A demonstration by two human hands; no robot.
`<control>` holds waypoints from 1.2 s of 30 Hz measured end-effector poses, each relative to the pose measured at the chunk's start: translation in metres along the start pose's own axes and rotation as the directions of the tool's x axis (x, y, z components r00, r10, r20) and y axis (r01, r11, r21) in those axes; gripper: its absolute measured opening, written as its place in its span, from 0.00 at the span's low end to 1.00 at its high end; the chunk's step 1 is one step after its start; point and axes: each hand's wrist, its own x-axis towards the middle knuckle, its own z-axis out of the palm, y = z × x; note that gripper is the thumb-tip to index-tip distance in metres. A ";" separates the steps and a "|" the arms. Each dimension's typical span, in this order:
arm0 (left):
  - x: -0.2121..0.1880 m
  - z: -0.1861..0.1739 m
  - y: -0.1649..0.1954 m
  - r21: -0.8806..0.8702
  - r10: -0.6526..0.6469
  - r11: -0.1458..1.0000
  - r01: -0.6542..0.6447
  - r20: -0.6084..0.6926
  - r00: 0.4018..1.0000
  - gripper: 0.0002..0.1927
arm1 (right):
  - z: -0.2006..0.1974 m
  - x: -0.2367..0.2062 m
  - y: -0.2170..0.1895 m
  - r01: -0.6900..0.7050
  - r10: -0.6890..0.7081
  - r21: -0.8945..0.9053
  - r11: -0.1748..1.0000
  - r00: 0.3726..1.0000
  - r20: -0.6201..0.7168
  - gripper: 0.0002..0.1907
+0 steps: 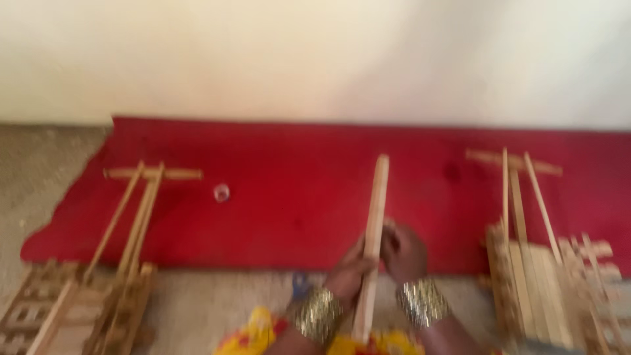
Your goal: The person sits on the floor and wraps tape around long wooden bars, rotating each bar by hand to wind the tape along its length. Finished bars are set on a pile beside them, and another person's hands take a stack of the taped parts partway through.
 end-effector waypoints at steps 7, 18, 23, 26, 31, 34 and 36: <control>-0.005 -0.014 0.024 -0.103 0.054 0.993 -0.065 -0.098 0.994 0.35 | 0.009 -0.027 -0.017 0.258 -0.259 0.029 0.966 0.960 0.106 0.06; 0.000 -0.009 -0.004 0.128 -0.077 0.989 0.076 -0.002 0.997 0.29 | -0.014 0.000 -0.006 -0.004 0.003 -0.021 1.000 1.000 -0.015 0.04; 0.017 -0.015 -0.025 0.016 0.077 0.997 -0.081 0.190 0.979 0.29 | -0.022 0.009 -0.003 0.264 -0.264 -0.009 0.965 0.961 -0.078 0.06; 0.027 -0.030 -0.013 -0.068 0.084 0.995 -0.079 0.071 0.994 0.28 | -0.007 -0.012 -0.018 0.015 -0.035 0.149 0.989 0.990 0.135 0.06; 0.018 -0.053 0.006 -0.305 0.232 0.920 -0.247 -0.084 0.969 0.26 | 0.018 -0.049 -0.038 0.294 -0.323 0.171 0.941 0.928 0.185 0.09; 0.016 -0.049 0.007 -0.246 0.258 0.933 -0.264 -0.060 0.964 0.24 | 0.021 -0.047 -0.029 0.272 -0.299 0.161 0.949 0.937 0.179 0.07; 0.015 -0.038 0.001 -0.177 0.185 0.965 -0.193 -0.061 0.981 0.22 | 0.019 -0.035 -0.016 0.181 -0.206 0.167 0.969 0.967 0.146 0.05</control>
